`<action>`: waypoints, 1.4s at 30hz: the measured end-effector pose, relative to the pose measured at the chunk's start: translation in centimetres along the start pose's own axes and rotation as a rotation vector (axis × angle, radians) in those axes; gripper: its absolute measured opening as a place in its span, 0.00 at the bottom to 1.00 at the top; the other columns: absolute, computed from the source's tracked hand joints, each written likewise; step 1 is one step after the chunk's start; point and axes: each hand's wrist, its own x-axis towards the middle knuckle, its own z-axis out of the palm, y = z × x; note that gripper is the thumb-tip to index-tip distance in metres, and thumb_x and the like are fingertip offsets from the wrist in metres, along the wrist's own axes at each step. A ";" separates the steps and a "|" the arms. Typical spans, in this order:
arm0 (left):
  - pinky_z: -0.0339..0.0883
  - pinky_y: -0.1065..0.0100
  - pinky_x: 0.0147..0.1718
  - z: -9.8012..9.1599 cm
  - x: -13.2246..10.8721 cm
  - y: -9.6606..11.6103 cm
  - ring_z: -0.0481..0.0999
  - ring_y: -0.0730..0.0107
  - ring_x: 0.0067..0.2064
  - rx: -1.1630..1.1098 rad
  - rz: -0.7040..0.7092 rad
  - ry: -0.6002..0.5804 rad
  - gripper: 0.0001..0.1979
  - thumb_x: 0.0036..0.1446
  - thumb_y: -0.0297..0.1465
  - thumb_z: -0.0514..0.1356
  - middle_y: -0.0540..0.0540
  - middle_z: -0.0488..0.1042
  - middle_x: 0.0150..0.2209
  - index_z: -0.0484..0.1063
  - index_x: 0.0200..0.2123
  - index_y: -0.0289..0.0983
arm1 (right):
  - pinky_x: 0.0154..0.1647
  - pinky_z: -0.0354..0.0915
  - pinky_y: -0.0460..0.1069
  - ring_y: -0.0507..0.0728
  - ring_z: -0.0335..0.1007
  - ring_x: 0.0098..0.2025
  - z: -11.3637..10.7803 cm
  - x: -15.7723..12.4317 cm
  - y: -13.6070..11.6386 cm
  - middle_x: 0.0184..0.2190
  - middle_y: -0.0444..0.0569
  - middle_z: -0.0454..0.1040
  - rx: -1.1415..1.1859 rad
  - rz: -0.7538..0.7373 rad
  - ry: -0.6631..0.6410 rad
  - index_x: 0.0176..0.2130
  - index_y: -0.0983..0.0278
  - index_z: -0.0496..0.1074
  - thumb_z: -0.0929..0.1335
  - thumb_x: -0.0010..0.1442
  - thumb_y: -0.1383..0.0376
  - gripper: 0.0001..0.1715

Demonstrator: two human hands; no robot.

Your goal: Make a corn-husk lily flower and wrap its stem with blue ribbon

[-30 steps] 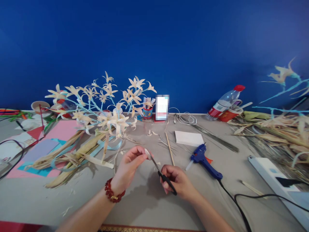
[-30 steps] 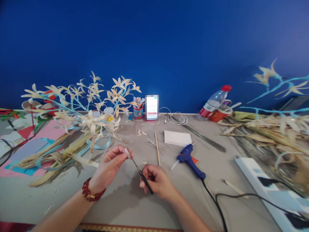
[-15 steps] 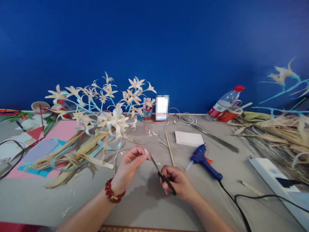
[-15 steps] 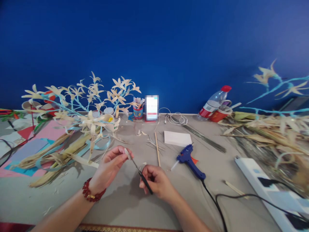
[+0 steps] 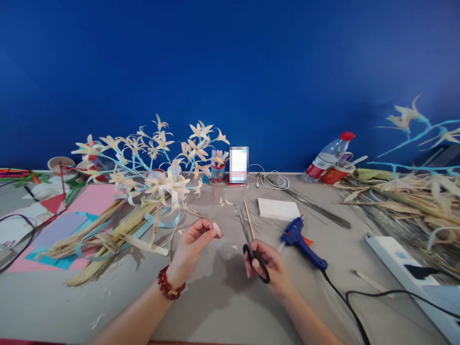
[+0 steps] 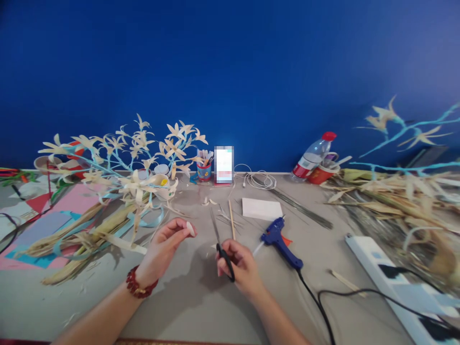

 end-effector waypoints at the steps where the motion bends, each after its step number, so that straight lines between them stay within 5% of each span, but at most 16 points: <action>1: 0.63 0.69 0.43 -0.1 0.2 -0.2 0.72 0.70 0.38 0.048 0.001 0.012 0.03 0.56 0.30 0.61 0.48 0.74 0.32 0.73 0.32 0.36 | 0.22 0.58 0.45 0.49 0.63 0.20 -0.2 0.0 -0.1 0.23 0.43 0.68 -0.015 -0.051 0.039 0.29 0.64 0.64 0.73 0.45 0.42 0.30; 6: 0.66 0.69 0.37 -0.7 1.9 -1.5 0.73 0.69 0.35 0.398 0.009 0.074 0.08 0.54 0.35 0.60 0.47 0.76 0.32 0.72 0.32 0.36 | 0.25 0.58 0.45 0.51 0.62 0.23 -0.9 0.0 -0.5 0.25 0.43 0.67 -0.172 -0.116 0.140 0.31 0.63 0.63 0.70 0.50 0.43 0.27; 10: 0.65 0.69 0.34 -1.1 5.0 -2.1 0.72 0.69 0.32 0.665 0.092 0.097 0.10 0.54 0.37 0.57 0.48 0.75 0.29 0.72 0.31 0.37 | 0.22 0.49 0.44 0.49 0.54 0.21 -0.2 -0.5 -0.3 0.19 0.39 0.60 -0.597 -0.199 -0.054 0.25 0.63 0.64 0.71 0.51 0.49 0.23; 13: 0.63 0.69 0.35 -0.9 8.3 -2.1 0.71 0.69 0.33 0.832 0.143 0.091 0.06 0.51 0.34 0.59 0.49 0.75 0.30 0.74 0.29 0.38 | 0.26 0.50 0.44 0.50 0.59 0.24 0.6 -1.2 0.1 0.20 0.39 0.65 -0.804 -0.357 -0.188 0.24 0.63 0.67 0.73 0.49 0.50 0.21; 18: 0.59 0.69 0.34 0.2 12.4 -2.3 0.70 0.68 0.31 1.083 0.176 0.058 0.08 0.50 0.28 0.60 0.49 0.72 0.25 0.73 0.20 0.38 | 0.28 0.52 0.45 0.51 0.66 0.25 0.6 -1.3 0.6 0.21 0.42 0.72 -0.893 -0.433 -0.155 0.26 0.63 0.70 0.72 0.49 0.47 0.23; 23: 0.61 0.69 0.35 0.0 12.8 -1.9 0.70 0.68 0.33 1.197 0.222 0.027 0.08 0.53 0.28 0.58 0.48 0.73 0.29 0.75 0.23 0.38 | 0.27 0.50 0.44 0.50 0.65 0.24 0.0 -1.1 0.5 0.21 0.41 0.71 -0.875 -0.451 -0.127 0.26 0.63 0.69 0.72 0.49 0.48 0.22; 28: 0.64 0.70 0.35 -2.2 8.3 -0.1 0.72 0.69 0.33 1.194 0.242 0.007 0.08 0.57 0.31 0.55 0.47 0.75 0.33 0.75 0.34 0.39 | 0.25 0.50 0.44 0.49 0.62 0.23 0.5 -1.5 0.1 0.21 0.39 0.71 -0.813 -0.368 -0.159 0.29 0.63 0.68 0.73 0.48 0.52 0.19; 32: 0.62 0.70 0.30 -4.3 0.4 1.3 0.70 0.68 0.30 1.204 0.207 -0.001 0.11 0.60 0.34 0.52 0.48 0.73 0.29 0.72 0.31 0.39 | 0.22 0.51 0.43 0.49 0.60 0.21 0.4 -1.3 0.1 0.21 0.40 0.71 -0.833 -0.207 -0.070 0.31 0.63 0.67 0.71 0.53 0.52 0.17; 37: 0.62 0.70 0.29 -5.3 -8.4 1.5 0.71 0.68 0.30 1.236 0.132 -0.152 0.10 0.61 0.29 0.51 0.47 0.72 0.28 0.69 0.29 0.40 | 0.24 0.54 0.44 0.53 0.68 0.24 0.1 -0.6 0.8 0.23 0.44 0.74 -1.045 -0.128 0.027 0.29 0.62 0.68 0.68 0.56 0.56 0.13; 42: 0.63 0.69 0.31 -6.9 -10.4 1.2 0.72 0.66 0.31 1.266 0.154 -0.110 0.09 0.62 0.28 0.51 0.46 0.72 0.29 0.70 0.32 0.40 | 0.25 0.53 0.46 0.57 0.73 0.26 0.9 -0.6 1.1 0.24 0.46 0.76 -1.370 -0.187 0.040 0.30 0.60 0.71 0.67 0.57 0.57 0.10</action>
